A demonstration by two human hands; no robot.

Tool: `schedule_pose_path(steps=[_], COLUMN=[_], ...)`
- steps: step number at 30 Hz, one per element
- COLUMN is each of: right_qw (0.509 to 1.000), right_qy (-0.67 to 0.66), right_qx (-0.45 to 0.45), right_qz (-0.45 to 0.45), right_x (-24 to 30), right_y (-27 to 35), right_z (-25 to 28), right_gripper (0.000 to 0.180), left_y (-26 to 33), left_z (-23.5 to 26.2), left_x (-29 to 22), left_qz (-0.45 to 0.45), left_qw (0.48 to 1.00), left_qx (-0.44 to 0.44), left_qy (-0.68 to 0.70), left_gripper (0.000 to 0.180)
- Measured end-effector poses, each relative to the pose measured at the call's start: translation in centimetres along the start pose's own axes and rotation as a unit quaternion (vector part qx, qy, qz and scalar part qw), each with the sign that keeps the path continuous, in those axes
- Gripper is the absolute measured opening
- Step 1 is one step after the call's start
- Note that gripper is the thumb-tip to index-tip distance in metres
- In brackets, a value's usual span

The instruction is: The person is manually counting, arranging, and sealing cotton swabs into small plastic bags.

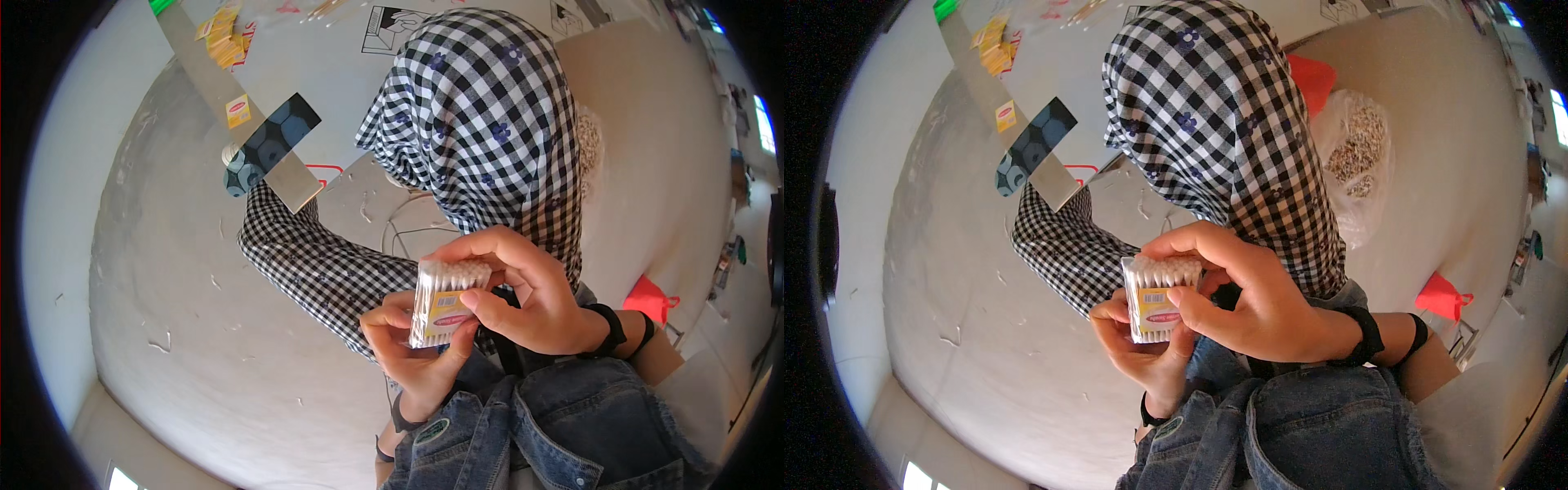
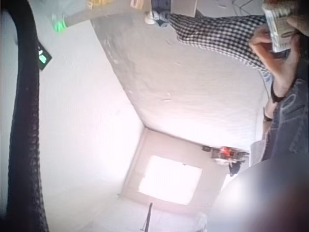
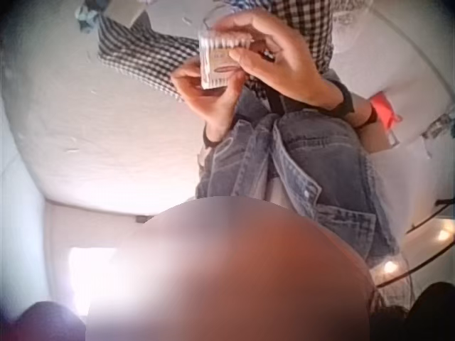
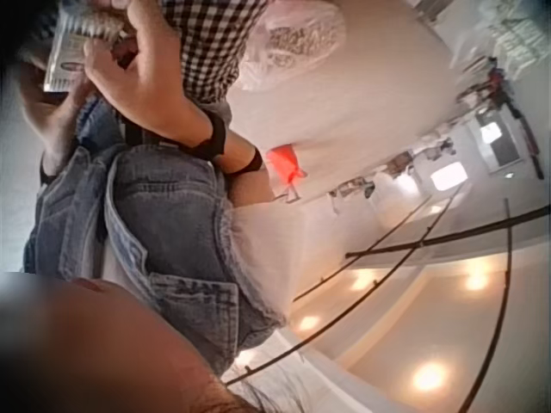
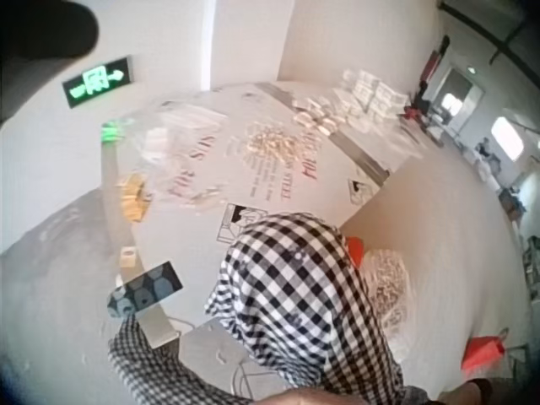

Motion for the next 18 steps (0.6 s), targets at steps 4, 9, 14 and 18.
schedule_pose_path(steps=[4,9,14,18], right_qw=[0.999,0.992,0.987,0.987], right_qy=[0.046,0.105,0.127,0.122], right_qx=[0.005,0.002,0.010,0.010], right_qz=[0.015,0.064,0.095,0.100], right_x=[0.2,0.7,1.4,1.4], right_y=[-0.2,-0.2,0.0,0.2], right_z=[0.0,0.1,0.0,0.0], right_gripper=[0.041,0.040,0.039,0.040], left_y=[-0.1,-0.2,-0.1,-0.1], left_z=[-0.1,-0.6,-0.7,-1.0], left_x=[0.2,0.4,0.5,0.4], left_qz=[0.008,0.012,0.028,0.039], left_qw=[1.000,1.000,0.999,0.998], left_qx=[0.004,0.007,0.010,0.016], left_qy=[0.002,0.000,0.016,0.035], left_gripper=[0.066,0.064,0.062,0.060])
Point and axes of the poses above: each hand's wrist, its own y-axis away from the middle knuckle, its own z-axis out of the back of the hand, x = y × z, the point moved 4 cm from there along -y, towards the middle knuckle, and after that the axes turned 15 degrees about z, right-handed, at the moved point
